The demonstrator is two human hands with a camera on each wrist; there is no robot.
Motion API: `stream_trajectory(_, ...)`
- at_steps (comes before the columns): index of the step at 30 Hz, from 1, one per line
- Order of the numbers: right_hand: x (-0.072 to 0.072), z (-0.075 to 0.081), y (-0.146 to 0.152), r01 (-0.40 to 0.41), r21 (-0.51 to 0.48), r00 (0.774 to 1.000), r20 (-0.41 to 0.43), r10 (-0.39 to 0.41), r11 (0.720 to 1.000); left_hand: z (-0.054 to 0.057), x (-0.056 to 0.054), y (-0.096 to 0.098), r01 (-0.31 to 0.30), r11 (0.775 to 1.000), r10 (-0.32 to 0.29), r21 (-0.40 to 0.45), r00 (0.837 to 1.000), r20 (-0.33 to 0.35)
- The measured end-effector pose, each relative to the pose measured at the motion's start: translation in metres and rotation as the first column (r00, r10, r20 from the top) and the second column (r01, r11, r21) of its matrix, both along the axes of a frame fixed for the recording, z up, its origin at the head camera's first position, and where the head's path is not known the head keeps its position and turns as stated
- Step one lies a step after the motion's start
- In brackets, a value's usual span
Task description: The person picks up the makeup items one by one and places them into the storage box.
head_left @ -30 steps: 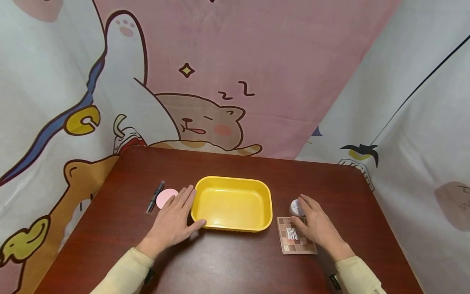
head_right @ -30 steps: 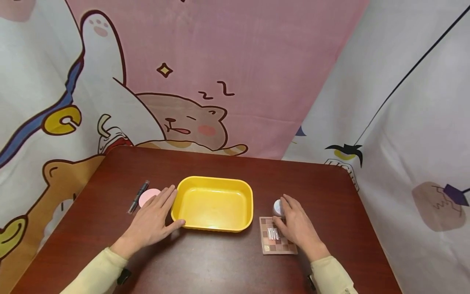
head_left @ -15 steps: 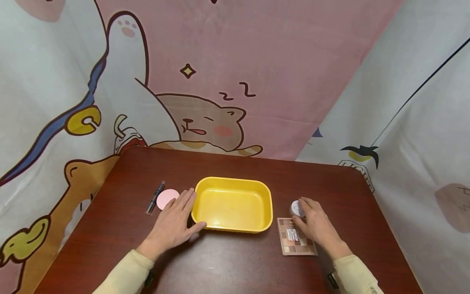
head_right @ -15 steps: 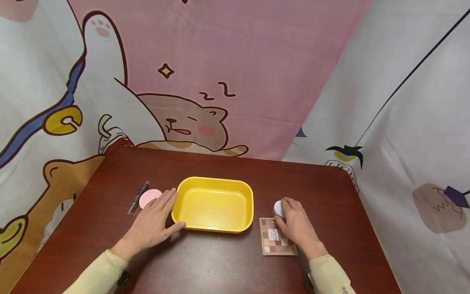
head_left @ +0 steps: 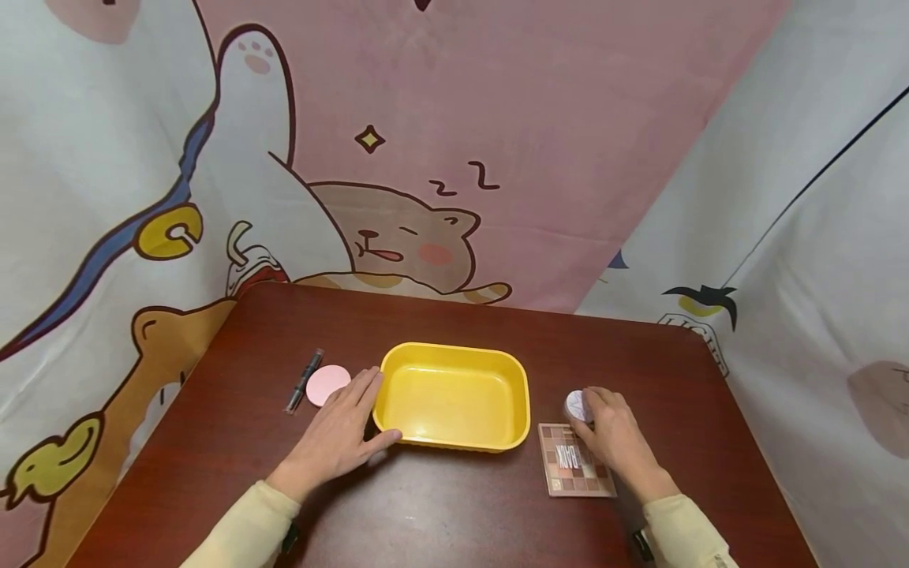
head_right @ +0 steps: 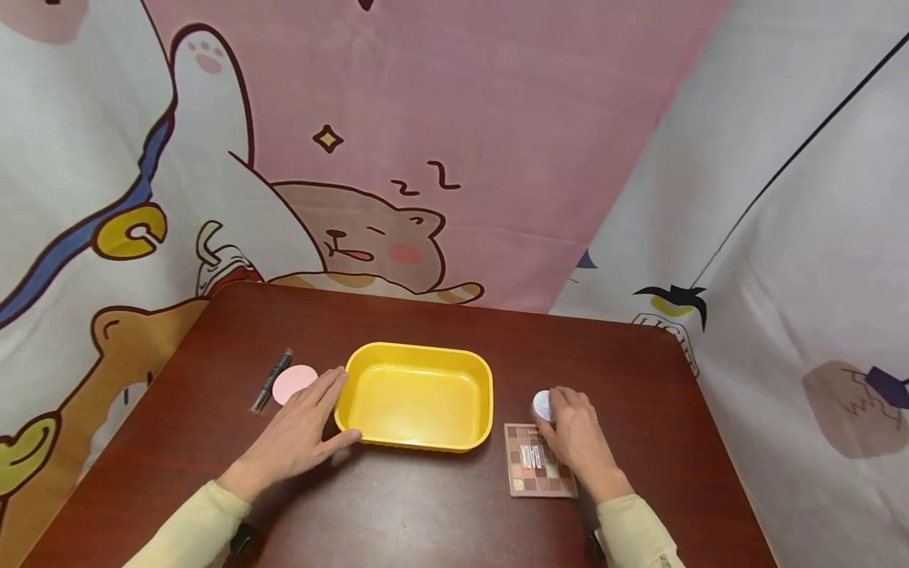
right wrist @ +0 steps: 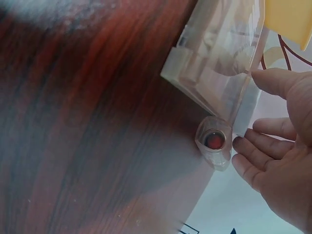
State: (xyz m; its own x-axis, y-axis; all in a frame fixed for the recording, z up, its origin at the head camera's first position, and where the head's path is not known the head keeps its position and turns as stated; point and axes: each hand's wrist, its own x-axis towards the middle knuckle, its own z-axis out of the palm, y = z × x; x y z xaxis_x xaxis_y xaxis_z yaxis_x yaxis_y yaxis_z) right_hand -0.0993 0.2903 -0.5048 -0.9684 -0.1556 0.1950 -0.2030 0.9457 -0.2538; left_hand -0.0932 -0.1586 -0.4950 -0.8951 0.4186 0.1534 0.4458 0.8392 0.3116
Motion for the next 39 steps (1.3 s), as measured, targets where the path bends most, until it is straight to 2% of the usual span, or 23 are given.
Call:
stream_trajectory(4, -0.001, -0.002, 0.001, 0.010, -0.006, 1.000, 0.006, -0.010, 1.000, -0.002, -0.001, -0.001, 0.003, 1.000, -0.004, 0.013, 1.000, 0.005)
stream_trajectory(11, -0.004, -0.007, 0.002, -0.015, -0.011, 0.997, -0.076, 0.014, 1.000, -0.003, -0.002, -0.001, -0.001, 1.000, 0.001, 0.020, 1.000, 0.014)
stream_trajectory(15, -0.004, -0.007, 0.001, -0.023, -0.004, 0.995, -0.094, 0.022, 1.000, -0.003, -0.003, -0.002, -0.005, 1.000, 0.005, 0.008, 1.000, 0.017)
stream_trajectory(25, -0.005, -0.005, -0.002, -0.033, -0.014, 0.997, -0.071, 0.032, 0.999, -0.002, -0.003, -0.002, -0.012, 1.000, 0.012, 0.000, 0.999, 0.031)
stream_trajectory(33, -0.004, 0.006, -0.009, -0.026, -0.001, 0.999, -0.030, 0.026, 1.000, 0.001, -0.003, -0.001, -0.019, 1.000, 0.019, -0.002, 0.999, 0.050)
stream_trajectory(39, -0.002, 0.011, -0.016, -0.045, -0.018, 0.997, -0.057, 0.044, 0.999, 0.000, -0.003, -0.001, -0.020, 1.000, 0.020, -0.005, 0.999, 0.045)
